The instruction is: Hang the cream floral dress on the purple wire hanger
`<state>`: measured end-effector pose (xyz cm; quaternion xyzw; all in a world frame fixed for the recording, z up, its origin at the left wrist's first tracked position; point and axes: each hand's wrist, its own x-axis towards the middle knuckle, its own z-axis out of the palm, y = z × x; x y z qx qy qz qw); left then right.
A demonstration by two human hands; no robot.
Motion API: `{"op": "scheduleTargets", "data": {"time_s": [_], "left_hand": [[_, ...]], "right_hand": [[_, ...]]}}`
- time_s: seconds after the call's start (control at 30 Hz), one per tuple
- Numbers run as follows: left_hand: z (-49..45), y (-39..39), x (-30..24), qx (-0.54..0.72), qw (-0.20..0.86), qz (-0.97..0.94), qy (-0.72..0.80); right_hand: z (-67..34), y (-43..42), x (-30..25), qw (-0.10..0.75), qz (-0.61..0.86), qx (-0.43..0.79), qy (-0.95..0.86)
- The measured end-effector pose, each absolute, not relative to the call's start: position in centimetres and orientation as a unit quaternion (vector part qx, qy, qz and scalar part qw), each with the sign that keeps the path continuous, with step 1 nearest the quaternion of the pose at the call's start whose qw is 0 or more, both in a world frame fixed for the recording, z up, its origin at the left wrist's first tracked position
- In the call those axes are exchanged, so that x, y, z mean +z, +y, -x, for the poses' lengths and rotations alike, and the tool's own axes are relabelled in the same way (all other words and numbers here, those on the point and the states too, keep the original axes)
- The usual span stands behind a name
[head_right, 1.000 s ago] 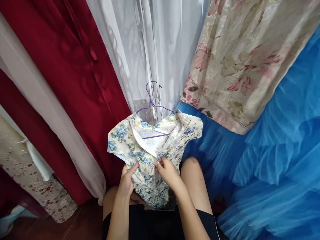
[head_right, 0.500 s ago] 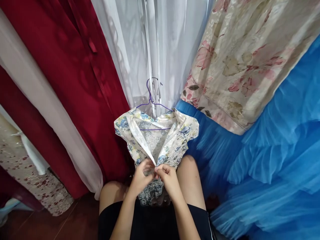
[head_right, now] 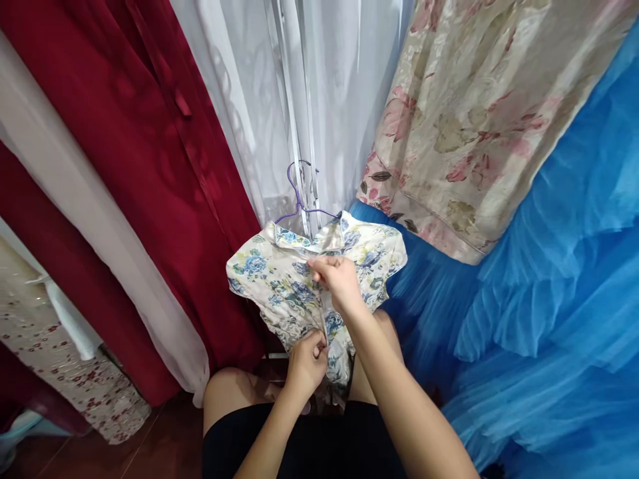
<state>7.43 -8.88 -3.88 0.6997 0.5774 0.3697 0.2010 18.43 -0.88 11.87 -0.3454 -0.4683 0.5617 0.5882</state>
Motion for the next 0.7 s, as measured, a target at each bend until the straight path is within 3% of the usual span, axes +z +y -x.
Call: {"op": "scheduleTargets", "data": {"time_s": [0.23,0.33,0.43,0.53,0.7], "left_hand": [[-7.4,-9.2,-4.6,0.245,0.211,-0.734,0.598],[-6.2,-9.1,-3.2,0.283,0.233,-0.737,0.568],[-4.3,-7.8,1.7,0.424,0.219,-0.716,0.509],[-2.9,-5.7,8.6,0.550,0.136,-0.691,0.450],[-3.4,-2.9,15.8,0.539,-0.030,-0.759,0.364]], "right_hand": [[-17.6,-0.1,16.3,0.642,0.282,0.553,-0.449],[-18.2,-0.8,16.2,0.638,0.279,0.550,-0.461],[-18.7,-1.5,15.6,0.625,0.288,0.548,-0.476],[-18.9,-2.4,15.5,0.618,0.278,0.537,-0.502],[-19.0,-2.7,15.6,0.619,0.261,0.499,-0.548]]}}
